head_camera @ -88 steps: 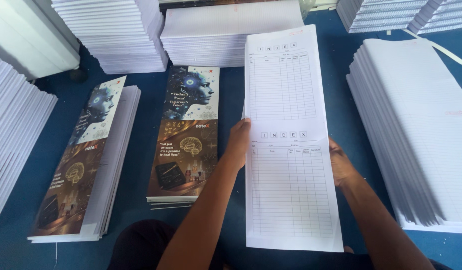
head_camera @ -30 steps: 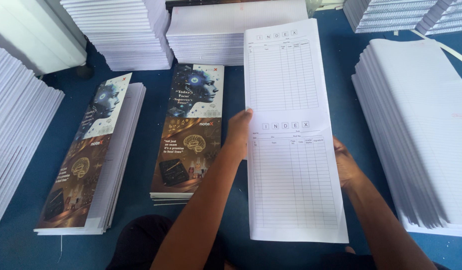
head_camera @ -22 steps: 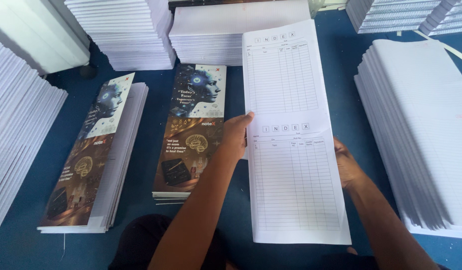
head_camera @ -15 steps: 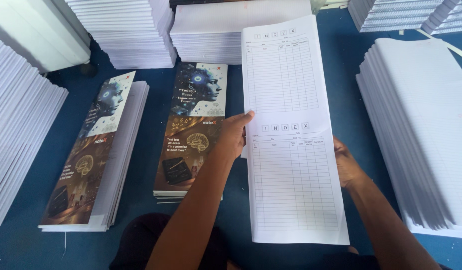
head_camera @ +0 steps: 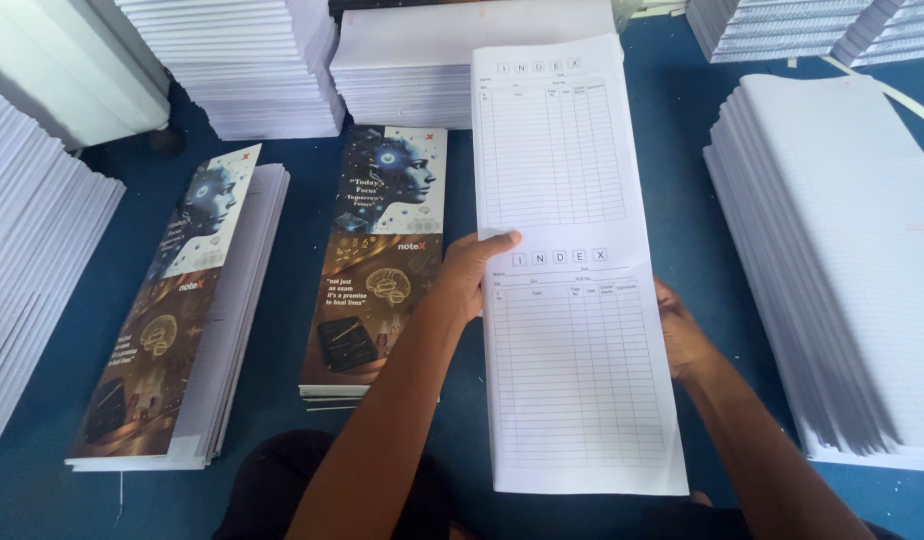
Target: The person sits on the floor and assembles notebooks by inserting stacks of lined paper into printed covers. They fold the paper, place it inside the cover, and stack the completed notebooks.
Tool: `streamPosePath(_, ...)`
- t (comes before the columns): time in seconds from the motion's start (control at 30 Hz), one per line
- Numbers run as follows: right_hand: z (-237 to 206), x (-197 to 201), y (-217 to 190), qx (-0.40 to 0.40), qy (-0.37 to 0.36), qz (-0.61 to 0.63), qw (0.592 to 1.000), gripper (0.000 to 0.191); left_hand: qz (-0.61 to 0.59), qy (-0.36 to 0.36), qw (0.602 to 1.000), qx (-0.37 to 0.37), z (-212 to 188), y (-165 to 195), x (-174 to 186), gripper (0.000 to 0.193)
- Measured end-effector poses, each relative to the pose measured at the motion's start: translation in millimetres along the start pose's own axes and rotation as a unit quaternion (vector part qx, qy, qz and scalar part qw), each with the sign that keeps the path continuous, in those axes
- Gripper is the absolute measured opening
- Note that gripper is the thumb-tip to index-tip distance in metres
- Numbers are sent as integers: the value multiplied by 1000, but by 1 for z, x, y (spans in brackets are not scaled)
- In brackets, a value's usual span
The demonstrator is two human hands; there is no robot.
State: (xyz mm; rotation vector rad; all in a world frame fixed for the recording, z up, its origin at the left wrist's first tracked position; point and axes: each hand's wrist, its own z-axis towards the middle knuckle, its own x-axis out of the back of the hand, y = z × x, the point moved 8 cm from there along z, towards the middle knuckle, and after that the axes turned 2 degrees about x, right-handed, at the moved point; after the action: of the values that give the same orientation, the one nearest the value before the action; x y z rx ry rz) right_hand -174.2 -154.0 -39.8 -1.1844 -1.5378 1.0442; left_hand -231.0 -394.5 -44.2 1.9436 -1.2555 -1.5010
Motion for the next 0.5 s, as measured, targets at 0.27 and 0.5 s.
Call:
streamPosePath(0.27, 3, -7, 14, -37, -10, 87, 995, 42, 52, -18, 998, -4, -5, 10, -7, 56)
streamPosePath(0.5, -3, -14, 2, -45, -28, 76, 996, 56, 71, 3, 997, 1, -11, 14, -12, 56)
